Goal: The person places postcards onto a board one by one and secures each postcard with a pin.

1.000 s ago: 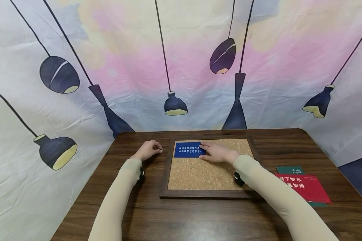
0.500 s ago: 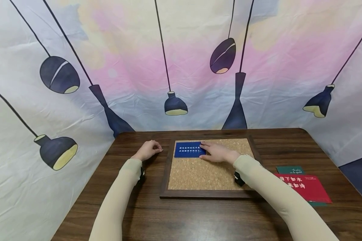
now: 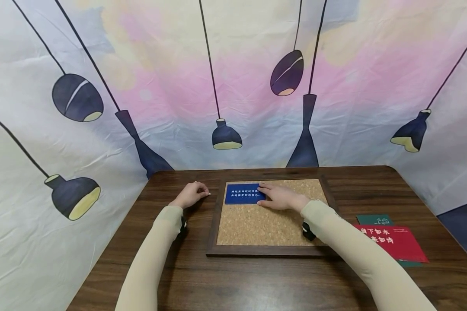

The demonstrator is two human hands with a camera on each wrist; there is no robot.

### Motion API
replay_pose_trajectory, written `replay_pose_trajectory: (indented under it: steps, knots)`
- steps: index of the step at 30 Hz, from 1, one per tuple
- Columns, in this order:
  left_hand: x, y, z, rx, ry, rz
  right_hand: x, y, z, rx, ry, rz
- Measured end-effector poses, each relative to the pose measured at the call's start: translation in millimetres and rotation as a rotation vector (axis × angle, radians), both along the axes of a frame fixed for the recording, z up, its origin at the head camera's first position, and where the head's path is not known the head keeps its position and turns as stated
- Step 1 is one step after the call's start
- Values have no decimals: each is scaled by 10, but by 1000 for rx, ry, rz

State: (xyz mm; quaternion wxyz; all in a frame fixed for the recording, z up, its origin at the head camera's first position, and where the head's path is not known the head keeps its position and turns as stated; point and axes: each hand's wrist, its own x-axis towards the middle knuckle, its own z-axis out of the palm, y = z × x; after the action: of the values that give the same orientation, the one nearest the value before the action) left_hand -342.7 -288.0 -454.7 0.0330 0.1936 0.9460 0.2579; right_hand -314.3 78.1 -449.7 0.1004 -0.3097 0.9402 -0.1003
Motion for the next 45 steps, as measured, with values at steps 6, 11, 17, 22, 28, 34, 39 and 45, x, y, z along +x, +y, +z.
replay_pose_trajectory:
  steps: [6,11,17,22,28,34,39,45]
  knots:
    - [-8,-12,-6,7,-21,25,-6,-10,-4,8,1,-4]
    - [-5,-16,-9,27,-29,39,-14,-16,-12,9,5,-6]
    - [-8,10,52,54,-27,32,-11,-16,-14,6,2,-7]
    - [-24,27,123,76,-38,31,-10,-16,-13,9,2,-9]
    - [-70,59,170,107,-39,43,-15,-13,-13,7,1,-1]
    - [-86,194,255,138,-54,55,-13,-8,-8,1,5,4]
    - [-77,358,318,156,-77,47,-12,-5,-6,5,4,3]
    - [-88,531,344,176,-113,39,-12,-13,-4,4,2,-1]
